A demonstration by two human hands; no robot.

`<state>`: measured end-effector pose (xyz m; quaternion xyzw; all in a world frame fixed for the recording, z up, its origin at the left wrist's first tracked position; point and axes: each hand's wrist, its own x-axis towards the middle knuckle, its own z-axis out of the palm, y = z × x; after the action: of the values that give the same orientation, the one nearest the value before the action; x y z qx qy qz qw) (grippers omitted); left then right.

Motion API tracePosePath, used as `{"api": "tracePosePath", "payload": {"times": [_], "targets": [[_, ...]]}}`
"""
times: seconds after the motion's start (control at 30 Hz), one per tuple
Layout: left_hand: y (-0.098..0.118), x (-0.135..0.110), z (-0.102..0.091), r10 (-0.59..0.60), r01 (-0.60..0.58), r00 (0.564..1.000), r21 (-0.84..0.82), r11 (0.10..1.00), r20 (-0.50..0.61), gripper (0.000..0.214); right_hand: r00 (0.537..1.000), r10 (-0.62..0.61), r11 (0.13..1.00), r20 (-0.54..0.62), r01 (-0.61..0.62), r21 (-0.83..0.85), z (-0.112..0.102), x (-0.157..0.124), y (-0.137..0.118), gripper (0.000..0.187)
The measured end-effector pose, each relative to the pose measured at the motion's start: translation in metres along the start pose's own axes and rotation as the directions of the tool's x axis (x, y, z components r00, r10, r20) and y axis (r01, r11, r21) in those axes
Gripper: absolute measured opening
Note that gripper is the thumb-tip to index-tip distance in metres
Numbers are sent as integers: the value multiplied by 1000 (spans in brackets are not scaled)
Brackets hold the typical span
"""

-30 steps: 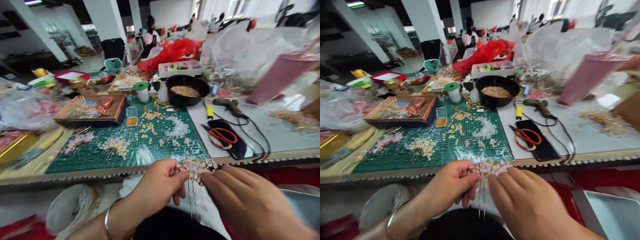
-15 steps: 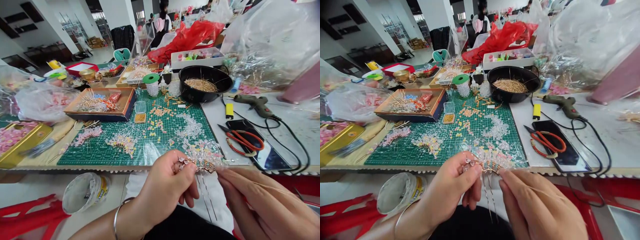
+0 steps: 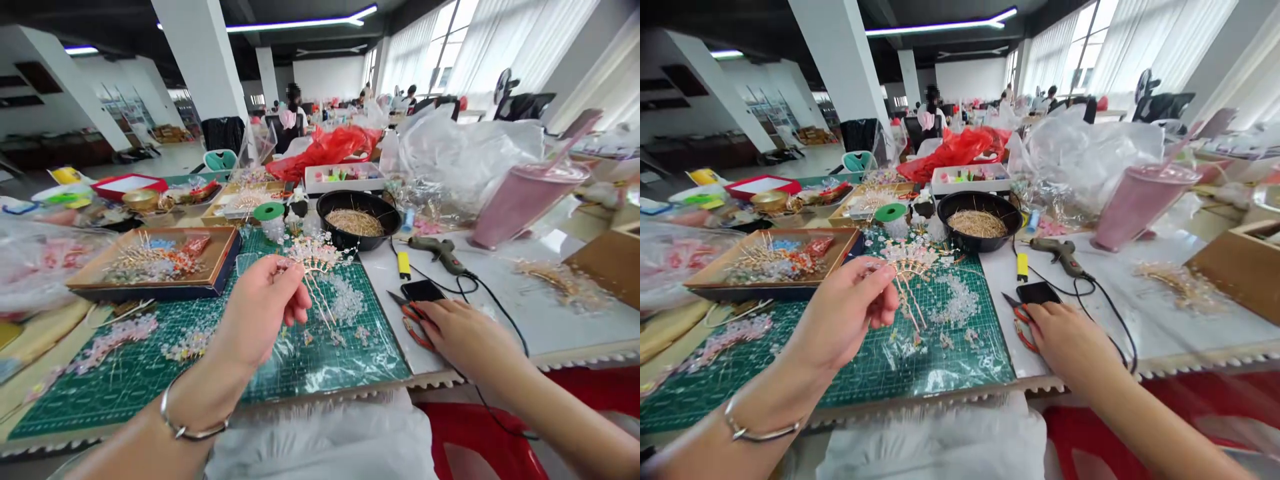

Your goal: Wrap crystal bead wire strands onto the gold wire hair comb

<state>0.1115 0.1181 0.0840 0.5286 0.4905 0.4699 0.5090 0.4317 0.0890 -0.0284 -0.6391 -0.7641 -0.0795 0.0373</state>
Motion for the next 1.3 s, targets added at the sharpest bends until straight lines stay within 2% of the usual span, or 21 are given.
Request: {"api": "tracePosePath", "payload": {"times": [0.1,0.2,0.3,0.4,0.43,0.5,0.57,0.67,0.73,0.83,0.93,1.07,1.3], "targets": [[9,21,8,71,-71,997,31,997,15,22,998,-43,999,46,42,27,11,7,-6,28],[13,38,12,116,-118,993,56,991,25,22,998,8,997,60,-12,76,11,12,-9,30],[13,54,12,144,-145,989,71,987,13,22,993,85,978,75,-98,184,-3,16,-12,45],[10,71,12,161,-161,987,51,986,-7,21,990,58,920,127,-103,379,-33,19,-21,53],[9,77,12,167,-166,986,44,985,-13,21,987,31,878,155,-101,469,-45,21,-25,49],[7,85,15,182,-181,983,42,983,-25,19,970,-36,708,242,-146,691,-65,29,-34,45],[5,92,19,197,-195,980,50,980,-32,19,967,-131,529,218,-117,841,-76,42,-39,43],[4,97,23,202,-200,979,59,978,-33,19,979,-180,350,101,-32,936,-71,70,-42,48],[4,99,24,198,-196,980,64,979,-34,20,988,-142,300,58,-13,954,-64,90,-42,55],[4,102,23,204,-201,978,76,977,-40,19,995,-80,281,57,-32,959,-62,112,-45,56],[3,104,21,213,-208,976,85,974,-50,19,997,-23,290,76,-66,955,-74,123,-50,54],[2,109,19,218,-213,974,88,973,-58,19,995,35,331,96,-102,938,-86,131,-51,60],[1,119,18,215,-213,976,66,975,-37,18,992,83,418,99,-125,900,-86,143,-48,59]]}}
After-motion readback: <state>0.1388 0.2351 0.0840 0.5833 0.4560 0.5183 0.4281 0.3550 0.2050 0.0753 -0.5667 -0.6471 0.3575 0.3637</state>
